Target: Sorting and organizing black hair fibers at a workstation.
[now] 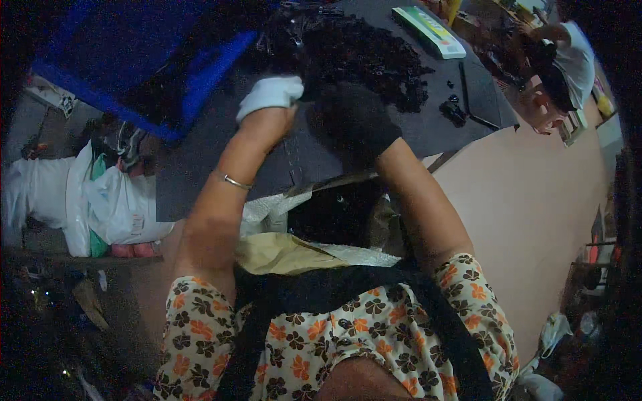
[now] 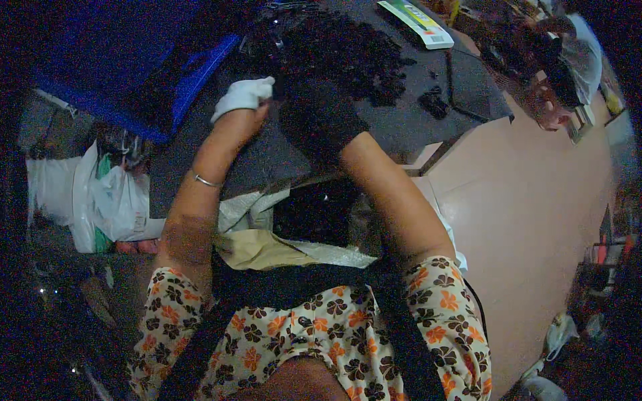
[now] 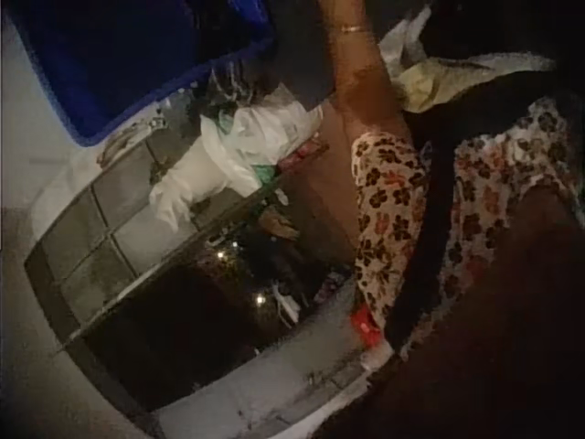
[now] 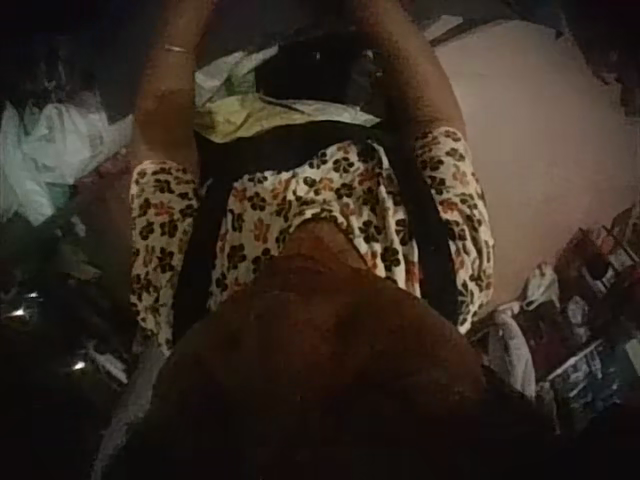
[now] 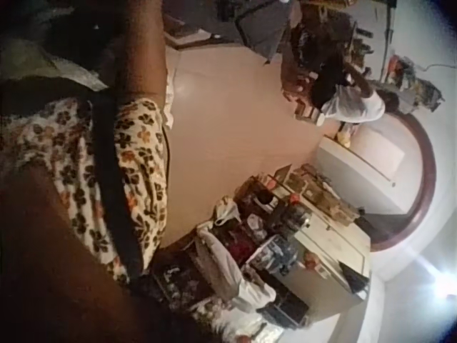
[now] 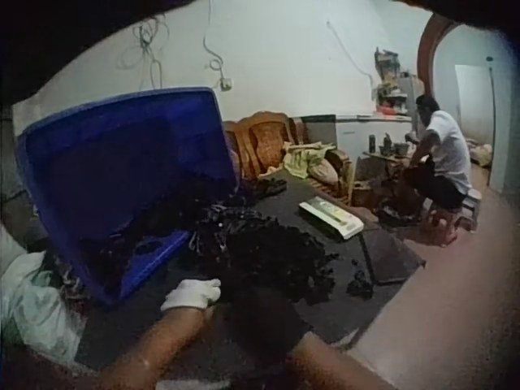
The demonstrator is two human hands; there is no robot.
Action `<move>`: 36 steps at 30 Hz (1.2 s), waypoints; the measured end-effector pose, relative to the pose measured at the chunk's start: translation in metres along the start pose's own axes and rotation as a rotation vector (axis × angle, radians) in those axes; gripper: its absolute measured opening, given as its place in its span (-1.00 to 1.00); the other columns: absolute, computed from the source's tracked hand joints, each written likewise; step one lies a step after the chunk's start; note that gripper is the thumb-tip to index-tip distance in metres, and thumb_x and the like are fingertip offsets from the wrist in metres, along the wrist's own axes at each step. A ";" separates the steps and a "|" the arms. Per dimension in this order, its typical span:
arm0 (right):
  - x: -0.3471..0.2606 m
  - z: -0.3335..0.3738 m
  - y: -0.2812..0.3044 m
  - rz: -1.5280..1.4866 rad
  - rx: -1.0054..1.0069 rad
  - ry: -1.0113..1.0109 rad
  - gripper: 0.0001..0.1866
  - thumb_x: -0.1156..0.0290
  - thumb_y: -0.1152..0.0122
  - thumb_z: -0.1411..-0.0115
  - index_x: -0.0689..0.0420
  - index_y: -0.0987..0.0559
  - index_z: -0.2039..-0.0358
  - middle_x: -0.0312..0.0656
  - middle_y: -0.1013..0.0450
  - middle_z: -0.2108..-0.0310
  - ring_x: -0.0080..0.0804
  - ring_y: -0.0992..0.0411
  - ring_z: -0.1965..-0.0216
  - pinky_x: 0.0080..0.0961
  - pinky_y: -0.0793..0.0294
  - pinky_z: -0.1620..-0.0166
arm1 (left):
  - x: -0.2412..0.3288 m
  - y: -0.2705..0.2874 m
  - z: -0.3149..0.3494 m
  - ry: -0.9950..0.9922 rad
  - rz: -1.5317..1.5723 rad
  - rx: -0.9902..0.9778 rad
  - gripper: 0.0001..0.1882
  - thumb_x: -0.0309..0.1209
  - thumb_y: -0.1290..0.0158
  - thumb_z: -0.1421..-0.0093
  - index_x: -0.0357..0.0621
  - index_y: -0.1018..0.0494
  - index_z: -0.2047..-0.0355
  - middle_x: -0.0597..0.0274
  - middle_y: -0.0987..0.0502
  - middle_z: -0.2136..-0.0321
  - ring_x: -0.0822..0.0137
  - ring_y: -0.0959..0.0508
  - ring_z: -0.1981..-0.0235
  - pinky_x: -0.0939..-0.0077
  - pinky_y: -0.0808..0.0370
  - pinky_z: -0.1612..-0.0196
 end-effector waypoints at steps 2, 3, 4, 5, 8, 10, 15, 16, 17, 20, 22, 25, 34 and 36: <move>-0.003 0.002 0.002 0.033 0.025 0.067 -0.79 0.32 -0.13 0.05 0.18 -0.52 0.44 -0.01 -0.43 0.47 -0.08 -0.41 0.41 -0.25 -0.41 0.32 | -0.014 0.007 0.008 0.004 0.083 0.113 -0.75 -0.41 -0.03 0.00 -0.08 -0.47 0.25 0.09 -0.49 0.29 0.09 -0.47 0.26 0.36 -0.41 0.21; -0.008 0.004 0.004 0.068 0.050 0.135 -0.80 0.34 -0.14 0.05 0.19 -0.52 0.44 -0.02 -0.43 0.49 -0.09 -0.41 0.43 -0.26 -0.41 0.33 | -0.022 0.013 0.013 0.005 0.254 0.213 -0.76 -0.42 -0.01 -0.03 -0.08 -0.47 0.25 0.09 -0.49 0.29 0.12 -0.49 0.29 0.38 -0.42 0.24; -0.010 0.004 0.007 0.067 0.049 0.138 -0.80 0.34 -0.14 0.05 0.19 -0.52 0.44 -0.02 -0.43 0.49 -0.09 -0.41 0.43 -0.26 -0.41 0.33 | -0.028 0.023 0.020 0.009 0.425 0.313 -0.78 -0.43 0.02 -0.05 -0.09 -0.47 0.25 0.10 -0.49 0.29 0.15 -0.51 0.32 0.39 -0.42 0.26; -0.011 0.005 0.015 -0.086 0.072 0.093 -0.80 0.36 -0.16 0.07 0.19 -0.51 0.44 -0.03 -0.43 0.51 -0.10 -0.41 0.43 -0.29 -0.40 0.34 | -0.028 0.031 0.025 -0.075 0.321 0.345 -0.74 -0.48 0.06 -0.09 -0.17 -0.42 0.18 0.12 -0.48 0.28 0.26 -0.51 0.37 0.48 -0.44 0.33; -0.012 0.014 0.021 -0.228 0.096 0.078 -0.80 0.39 -0.21 0.12 0.17 -0.51 0.43 -0.06 -0.42 0.51 -0.14 -0.40 0.43 -0.33 -0.40 0.36 | -0.034 0.012 0.040 0.332 1.306 0.019 -0.68 -0.54 0.06 -0.09 -0.27 -0.33 0.10 0.14 -0.46 0.23 0.34 -0.50 0.37 0.60 -0.44 0.34; -0.015 0.019 0.019 -0.215 0.098 0.104 -0.79 0.40 -0.23 0.13 0.15 -0.50 0.42 -0.08 -0.42 0.50 -0.15 -0.40 0.42 -0.35 -0.40 0.37 | -0.019 0.024 0.051 0.304 1.352 0.009 -0.69 -0.57 0.07 -0.09 -0.30 -0.34 0.11 0.18 -0.46 0.26 0.37 -0.49 0.33 0.63 -0.44 0.33; -0.022 0.031 0.006 -0.192 0.149 0.299 -0.74 0.42 -0.24 0.16 0.10 -0.48 0.37 -0.13 -0.42 0.38 -0.17 -0.40 0.36 -0.36 -0.40 0.34 | 0.005 0.031 0.064 0.208 1.183 -0.052 -0.66 -0.60 0.02 -0.04 -0.30 -0.35 0.12 0.18 -0.43 0.24 0.38 -0.46 0.32 0.60 -0.46 0.30; -0.028 0.030 0.009 -0.195 0.149 0.305 -0.74 0.42 -0.24 0.16 0.10 -0.48 0.37 -0.13 -0.42 0.38 -0.17 -0.40 0.36 -0.36 -0.40 0.34 | 0.006 0.032 0.068 0.211 1.180 -0.046 -0.66 -0.60 0.02 -0.04 -0.30 -0.35 0.12 0.18 -0.43 0.24 0.38 -0.46 0.32 0.60 -0.46 0.30; -0.034 0.029 0.010 -0.156 0.074 0.263 -0.73 0.42 -0.23 0.16 0.09 -0.48 0.36 -0.14 -0.42 0.37 -0.16 -0.40 0.35 -0.37 -0.40 0.32 | 0.006 0.037 0.070 0.175 1.074 -0.021 -0.66 -0.59 0.01 -0.03 -0.29 -0.36 0.12 0.16 -0.42 0.24 0.38 -0.45 0.30 0.60 -0.46 0.28; -0.041 0.026 0.016 -0.110 -0.053 0.236 -0.71 0.42 -0.22 0.17 0.09 -0.47 0.34 -0.14 -0.41 0.35 -0.16 -0.41 0.32 -0.38 -0.40 0.29 | 0.010 0.041 0.074 0.144 0.974 -0.003 -0.66 -0.59 0.00 -0.02 -0.27 -0.37 0.13 0.12 -0.40 0.24 0.37 -0.44 0.26 0.61 -0.45 0.27; -0.041 0.027 0.014 -0.106 -0.105 0.256 -0.70 0.41 -0.22 0.17 0.09 -0.47 0.33 -0.13 -0.41 0.34 -0.16 -0.41 0.32 -0.38 -0.41 0.29 | 0.012 0.042 0.075 0.149 0.979 -0.006 -0.66 -0.59 0.00 -0.01 -0.26 -0.38 0.14 0.10 -0.40 0.24 0.36 -0.43 0.25 0.61 -0.45 0.27; -0.041 0.030 0.015 -0.107 -0.045 0.333 -0.70 0.41 -0.22 0.17 0.10 -0.46 0.34 -0.10 -0.40 0.31 -0.15 -0.41 0.31 -0.37 -0.41 0.28 | 0.019 0.046 0.077 0.108 0.979 -0.060 -0.68 -0.57 -0.01 -0.02 -0.26 -0.39 0.15 0.13 -0.41 0.26 0.38 -0.44 0.27 0.61 -0.46 0.29; -0.032 0.029 0.013 -0.187 -0.003 0.080 -0.74 0.44 -0.21 0.12 0.13 -0.45 0.35 -0.10 -0.41 0.45 -0.21 -0.41 0.38 -0.41 -0.41 0.31 | 0.011 0.039 0.084 0.288 1.159 0.069 -0.72 -0.55 -0.04 -0.04 -0.29 -0.40 0.19 0.16 -0.46 0.26 0.44 -0.46 0.27 0.61 -0.45 0.29; -0.011 0.033 0.001 -0.544 0.059 -0.264 -0.82 0.46 -0.16 0.07 0.15 -0.43 0.39 -0.20 -0.39 0.54 -0.39 -0.39 0.45 -0.52 -0.38 0.36 | 0.015 0.036 0.089 0.292 1.156 0.200 -0.74 -0.58 -0.03 -0.02 -0.30 -0.42 0.22 0.10 -0.48 0.26 0.34 -0.48 0.21 0.51 -0.43 0.19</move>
Point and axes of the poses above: each hand's wrist, its own z-axis away from the middle knuckle, its own y-axis out of the back of the hand, x = y × z, the point moved 6 cm from there along -z, towards the middle knuckle
